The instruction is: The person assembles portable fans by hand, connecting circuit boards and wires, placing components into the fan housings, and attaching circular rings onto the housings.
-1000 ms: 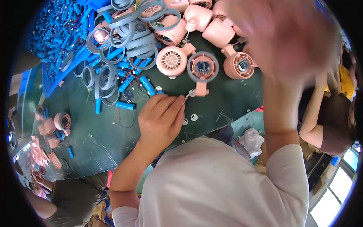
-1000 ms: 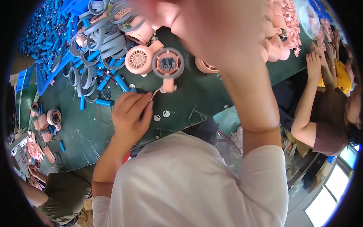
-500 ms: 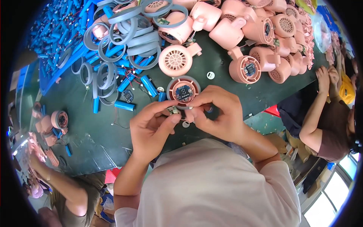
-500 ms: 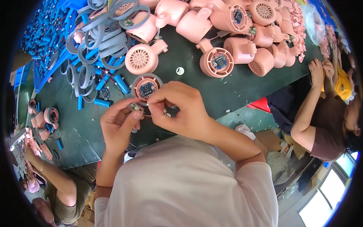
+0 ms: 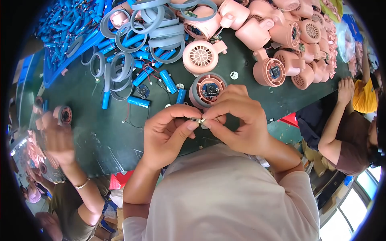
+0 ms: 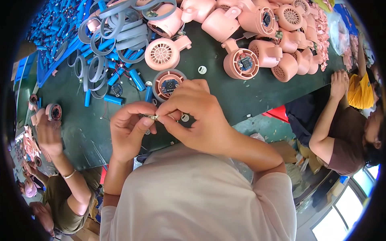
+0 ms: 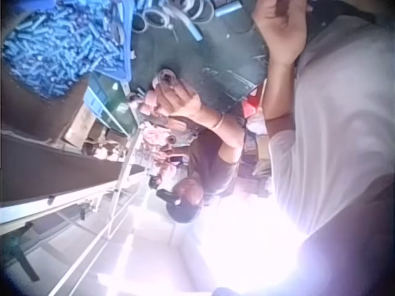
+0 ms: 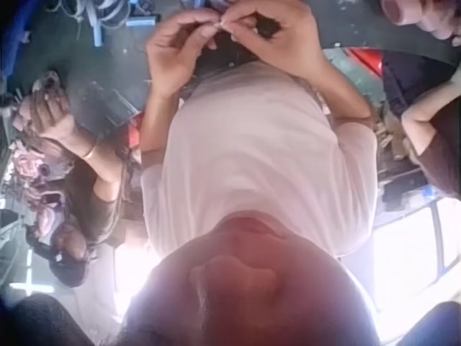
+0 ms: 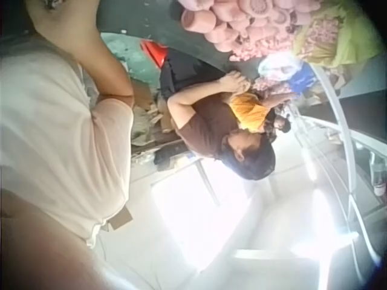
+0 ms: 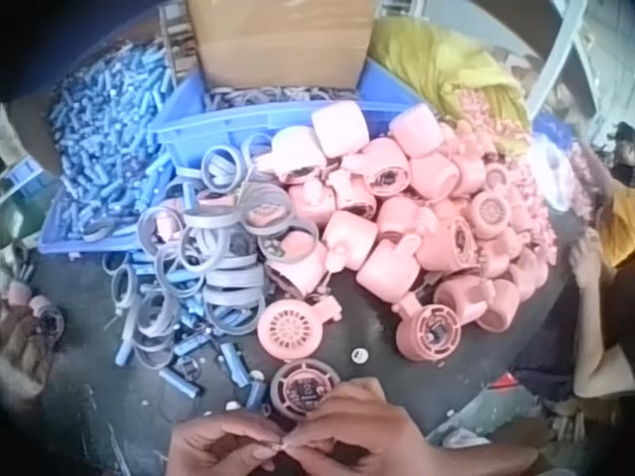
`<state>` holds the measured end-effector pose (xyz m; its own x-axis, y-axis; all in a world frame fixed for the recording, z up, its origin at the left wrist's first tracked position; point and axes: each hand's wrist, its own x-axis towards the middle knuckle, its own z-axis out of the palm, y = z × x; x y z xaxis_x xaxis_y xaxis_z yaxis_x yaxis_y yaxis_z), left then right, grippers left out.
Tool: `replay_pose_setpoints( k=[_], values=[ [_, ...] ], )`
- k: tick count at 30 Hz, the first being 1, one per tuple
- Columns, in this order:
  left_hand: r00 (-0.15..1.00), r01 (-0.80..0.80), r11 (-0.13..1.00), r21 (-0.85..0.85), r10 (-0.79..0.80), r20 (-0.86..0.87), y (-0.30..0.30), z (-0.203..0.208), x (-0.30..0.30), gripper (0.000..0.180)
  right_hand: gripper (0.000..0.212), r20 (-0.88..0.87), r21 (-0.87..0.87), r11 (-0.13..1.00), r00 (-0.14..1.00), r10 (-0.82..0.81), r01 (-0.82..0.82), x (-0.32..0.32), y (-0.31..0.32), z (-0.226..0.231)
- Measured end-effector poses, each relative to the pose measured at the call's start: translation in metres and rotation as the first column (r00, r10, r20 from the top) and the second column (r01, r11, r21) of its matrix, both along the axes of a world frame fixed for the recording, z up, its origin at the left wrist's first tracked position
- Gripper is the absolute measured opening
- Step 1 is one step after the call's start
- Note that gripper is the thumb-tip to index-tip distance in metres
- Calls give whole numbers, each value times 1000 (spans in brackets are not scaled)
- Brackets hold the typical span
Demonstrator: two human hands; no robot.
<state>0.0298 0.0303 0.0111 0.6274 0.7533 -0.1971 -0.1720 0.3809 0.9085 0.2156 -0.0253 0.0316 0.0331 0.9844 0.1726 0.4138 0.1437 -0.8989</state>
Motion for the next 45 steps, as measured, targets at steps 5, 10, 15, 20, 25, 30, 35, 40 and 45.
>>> replay_pose_setpoints(
  k=[5,10,15,20,25,30,35,40,45],
  values=[
    [986,-54,984,167,79,-147,-6,-2,8,16,21,165,106,990,980,-109,93,-17,-5,-5],
    [959,-223,910,349,269,-86,-2,-8,11,18,37,13,57,998,999,34,-35,-26,-9,1],
    [991,-130,877,462,103,83,13,4,-1,15,37,-111,112,990,989,95,-83,-15,4,9],
    [955,-246,801,546,298,-7,11,6,-1,16,40,-135,194,981,990,35,-9,-35,7,3],
    [814,-414,656,631,578,-67,24,38,-58,11,39,316,301,941,947,54,-154,1,48,19],
    [468,-424,422,801,860,-205,103,45,-161,21,57,574,227,967,818,-34,-119,24,73,-17],
    [435,176,174,969,869,-235,91,44,-96,36,59,-108,67,993,991,-84,92,37,46,-11],
    [996,-89,840,534,78,44,25,-1,5,112,65,-827,-255,909,562,-27,-331,-4,27,-13],
    [949,-165,983,76,179,-259,3,-3,-7,84,17,260,489,872,948,-185,36,10,82,-29]
  ],
)
